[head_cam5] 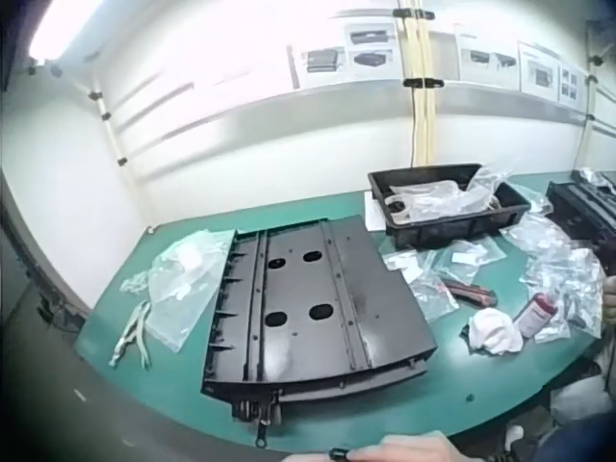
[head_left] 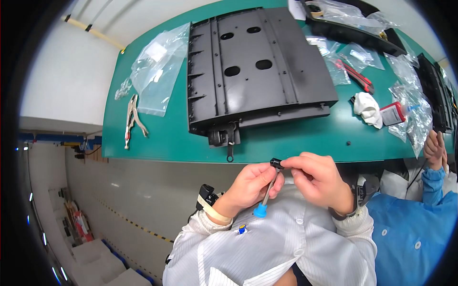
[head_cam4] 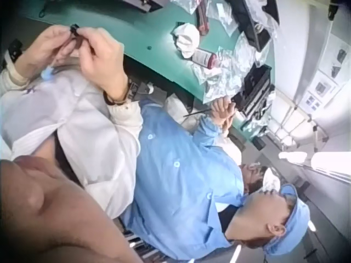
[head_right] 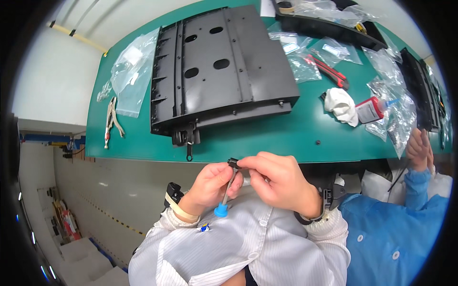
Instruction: Assembling a large black plastic chassis using hand tools, screws, and adhesive.
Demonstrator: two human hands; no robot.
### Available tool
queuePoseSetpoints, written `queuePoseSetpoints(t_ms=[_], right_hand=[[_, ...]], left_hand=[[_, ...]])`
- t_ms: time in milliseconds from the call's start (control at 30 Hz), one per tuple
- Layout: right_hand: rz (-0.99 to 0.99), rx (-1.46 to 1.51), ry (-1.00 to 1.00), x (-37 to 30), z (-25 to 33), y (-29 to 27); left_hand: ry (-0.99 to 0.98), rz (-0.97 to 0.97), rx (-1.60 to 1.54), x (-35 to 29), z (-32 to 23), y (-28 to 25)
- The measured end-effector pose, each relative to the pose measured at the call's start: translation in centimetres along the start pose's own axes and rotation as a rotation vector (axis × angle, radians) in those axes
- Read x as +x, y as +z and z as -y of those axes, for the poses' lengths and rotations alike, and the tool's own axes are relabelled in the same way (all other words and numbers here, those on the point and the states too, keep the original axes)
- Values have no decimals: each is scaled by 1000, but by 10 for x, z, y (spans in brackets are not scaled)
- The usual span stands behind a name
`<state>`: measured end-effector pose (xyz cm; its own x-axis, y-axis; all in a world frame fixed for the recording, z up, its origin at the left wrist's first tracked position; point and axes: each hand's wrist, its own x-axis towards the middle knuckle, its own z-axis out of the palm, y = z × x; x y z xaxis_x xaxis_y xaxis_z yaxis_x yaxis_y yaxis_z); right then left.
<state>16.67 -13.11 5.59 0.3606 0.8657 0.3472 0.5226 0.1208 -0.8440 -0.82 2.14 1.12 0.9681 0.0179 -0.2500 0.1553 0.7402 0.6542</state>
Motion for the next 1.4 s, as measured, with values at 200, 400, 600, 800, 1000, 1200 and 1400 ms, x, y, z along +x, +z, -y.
queuePoseSetpoints(t_ms=[200, 400, 600, 800, 1000, 1200, 1400], right_hand=[[-118, -73, -15, -2, 4, -20], [-159, -165, -30, 17, 24, -58], [-542, -357, 43, 81, 53, -123], [-554, -540, 140, 155, 86, -176], [-421, -799, 362, 240, 39, -222], [-144, -1185, 601, 308, -77, -218], [-21, -1355, 636, 327, -140, -212]], left_hand=[[-60, -64, 110, 16, -4, 18], [26, 32, 61, 31, -2, 13], [111, -26, 459, 42, -12, 12], [139, 58, 619, 42, -19, 9], [296, 127, 856, 46, -40, 24], [279, 122, 952, 48, -41, 10], [381, 297, 1033, 57, -48, 8]])
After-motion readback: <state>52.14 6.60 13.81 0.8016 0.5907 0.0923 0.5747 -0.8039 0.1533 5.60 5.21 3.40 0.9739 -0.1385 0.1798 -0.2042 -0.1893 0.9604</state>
